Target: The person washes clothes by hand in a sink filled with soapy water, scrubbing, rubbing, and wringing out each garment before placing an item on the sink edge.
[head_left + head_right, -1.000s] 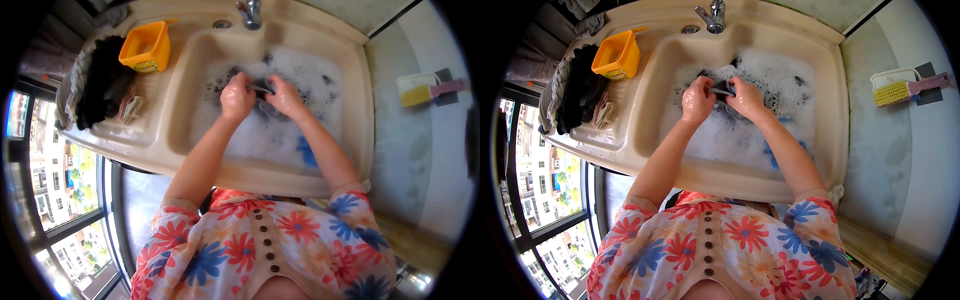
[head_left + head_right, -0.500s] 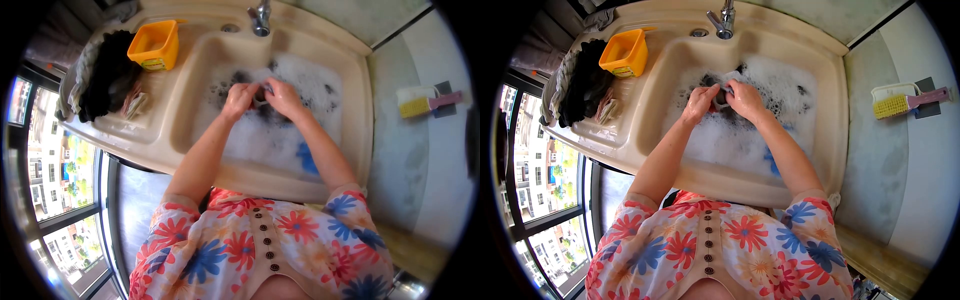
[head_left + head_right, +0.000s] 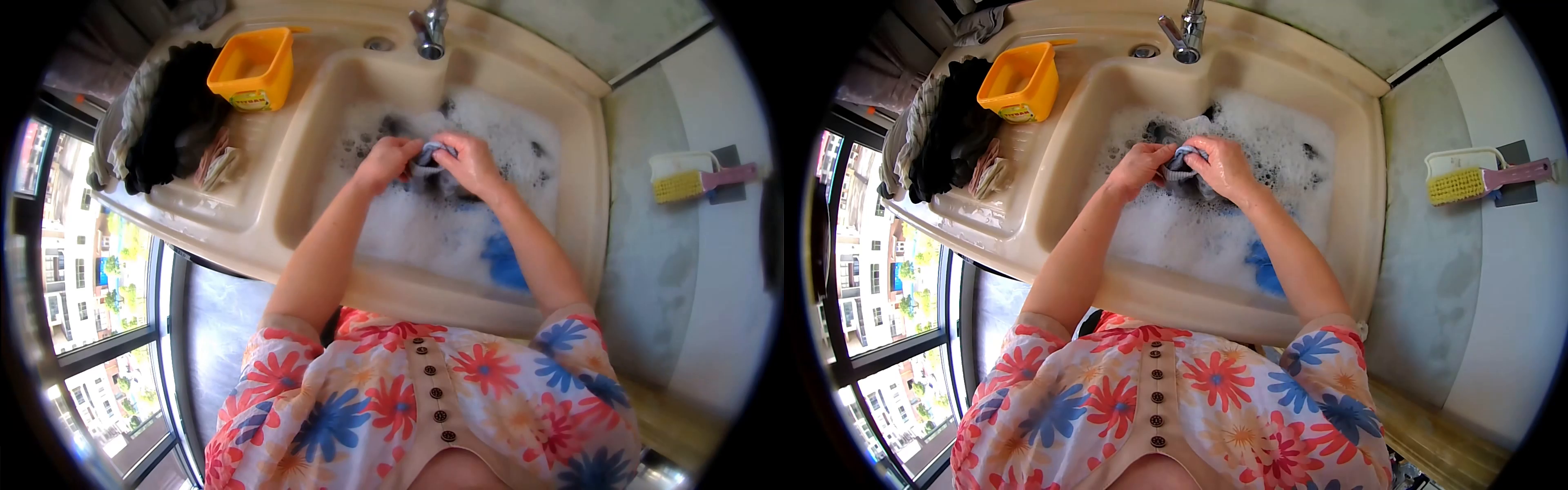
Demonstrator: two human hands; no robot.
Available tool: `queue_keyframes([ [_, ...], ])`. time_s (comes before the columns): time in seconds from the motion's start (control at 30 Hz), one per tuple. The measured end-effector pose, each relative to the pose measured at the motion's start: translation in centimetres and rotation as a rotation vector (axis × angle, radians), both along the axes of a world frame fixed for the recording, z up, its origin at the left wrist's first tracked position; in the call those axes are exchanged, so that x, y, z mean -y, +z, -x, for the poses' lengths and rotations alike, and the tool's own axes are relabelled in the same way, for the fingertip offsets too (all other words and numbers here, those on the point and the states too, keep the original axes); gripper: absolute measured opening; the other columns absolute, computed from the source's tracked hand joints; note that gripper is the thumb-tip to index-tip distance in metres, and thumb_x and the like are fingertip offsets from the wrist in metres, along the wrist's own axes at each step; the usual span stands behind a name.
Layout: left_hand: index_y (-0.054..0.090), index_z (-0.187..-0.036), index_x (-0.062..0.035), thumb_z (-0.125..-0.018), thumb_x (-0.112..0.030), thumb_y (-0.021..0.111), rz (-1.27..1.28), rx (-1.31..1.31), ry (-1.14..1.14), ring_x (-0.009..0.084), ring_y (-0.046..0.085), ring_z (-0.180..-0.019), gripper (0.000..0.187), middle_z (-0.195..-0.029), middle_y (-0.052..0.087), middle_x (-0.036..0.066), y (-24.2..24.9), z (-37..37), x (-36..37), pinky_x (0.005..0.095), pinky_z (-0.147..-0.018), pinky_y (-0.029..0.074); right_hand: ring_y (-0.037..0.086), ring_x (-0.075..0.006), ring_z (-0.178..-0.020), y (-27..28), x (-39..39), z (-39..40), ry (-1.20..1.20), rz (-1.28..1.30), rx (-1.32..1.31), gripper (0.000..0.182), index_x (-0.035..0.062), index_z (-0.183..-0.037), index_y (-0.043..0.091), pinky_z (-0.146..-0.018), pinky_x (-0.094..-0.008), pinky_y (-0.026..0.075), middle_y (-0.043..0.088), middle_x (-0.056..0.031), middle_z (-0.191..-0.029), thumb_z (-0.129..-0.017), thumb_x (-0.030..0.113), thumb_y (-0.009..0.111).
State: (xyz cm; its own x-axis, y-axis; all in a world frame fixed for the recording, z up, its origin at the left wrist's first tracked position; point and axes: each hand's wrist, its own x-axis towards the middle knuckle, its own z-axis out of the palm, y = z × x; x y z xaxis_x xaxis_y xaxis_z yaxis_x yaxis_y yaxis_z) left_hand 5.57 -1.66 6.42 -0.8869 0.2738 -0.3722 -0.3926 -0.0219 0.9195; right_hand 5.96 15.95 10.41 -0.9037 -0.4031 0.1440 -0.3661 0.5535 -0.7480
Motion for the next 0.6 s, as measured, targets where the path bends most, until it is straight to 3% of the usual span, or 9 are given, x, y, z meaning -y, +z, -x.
queue_keyframes([
  [0.03,0.063,-0.078,0.0005,-0.08,-0.027,0.057,0.05,-0.002,0.006,0.0126,0.053,-0.058,0.028,-0.065,0.058,0.005,-0.1,0.0,-0.1,0.0256,-0.054,0.044,0.054,-0.0104,-0.068,0.0,0.0,-0.1,0.028,0.03,0.031,0.015,0.0009,-0.092,0.059,-0.064,-0.0256,0.045,0.062,-0.0062,-0.079,-0.079,0.007,0.058],
  [0.13,0.063,-0.079,0.0003,-0.077,-0.024,0.059,0.386,-0.346,0.131,0.0147,0.056,-0.06,0.025,-0.068,0.061,0.008,-0.2,-0.2,-0.4,0.0277,-0.059,0.046,0.05,-0.0057,-0.07,-2.3,-0.8,0.8,0.056,0.102,0.31,0.014,-0.0024,-0.091,0.058,-0.063,-0.0234,0.043,0.06,0.0002,-0.079,-0.083,0.009,0.055],
  [0.23,0.064,-0.08,-0.0013,-0.072,-0.019,0.06,0.141,-0.409,0.151,0.0178,0.058,-0.064,0.02,-0.07,0.063,0.011,1.7,-0.9,-0.7,0.0303,-0.063,0.047,0.048,-0.0042,-0.07,-1.9,-0.8,0.8,0.031,0.052,0.415,0.014,-0.0027,-0.091,0.058,-0.062,-0.0212,0.042,0.057,0.003,-0.078,-0.085,0.009,0.053],
  [0.33,0.065,-0.08,-0.0031,-0.068,-0.016,0.06,0.361,-0.517,0.079,0.0207,0.06,-0.067,0.018,-0.073,0.063,0.013,1.9,-1.2,-0.7,0.0304,-0.066,0.047,0.042,-0.0132,-0.055,-3.3,-1.1,0.8,0.039,0.117,0.325,0.015,-0.0006,-0.08,0.058,-0.054,-0.0299,0.04,0.051,-0.0097,-0.06,-0.078,0.015,0.059],
  [0.43,0.066,-0.082,-0.0061,-0.064,-0.015,0.06,0.372,-0.507,-0.005,0.0227,0.061,-0.068,0.021,-0.075,0.063,0.012,1.9,-1.1,-0.5,0.0308,-0.066,0.048,0.041,-0.015,-0.054,-2.9,-1.2,0.8,0.083,0.053,0.287,0.016,-0.0002,-0.08,0.058,-0.054,-0.0299,0.04,0.05,-0.0115,-0.059,-0.077,0.016,0.059],
  [0.6,0.066,-0.082,-0.0062,-0.063,-0.016,0.06,0.46,-0.516,-0.097,0.0232,0.061,-0.068,0.022,-0.071,0.063,0.012,2.7,-1.2,0.1,0.0308,-0.067,0.048,0.051,-0.0261,-0.057,-1.0,-0.6,0.0,0.048,-0.163,0.196,0.02,0.0015,-0.078,0.058,-0.056,-0.0351,0.042,0.055,-0.0164,-0.066,-0.069,0.019,0.062],
])
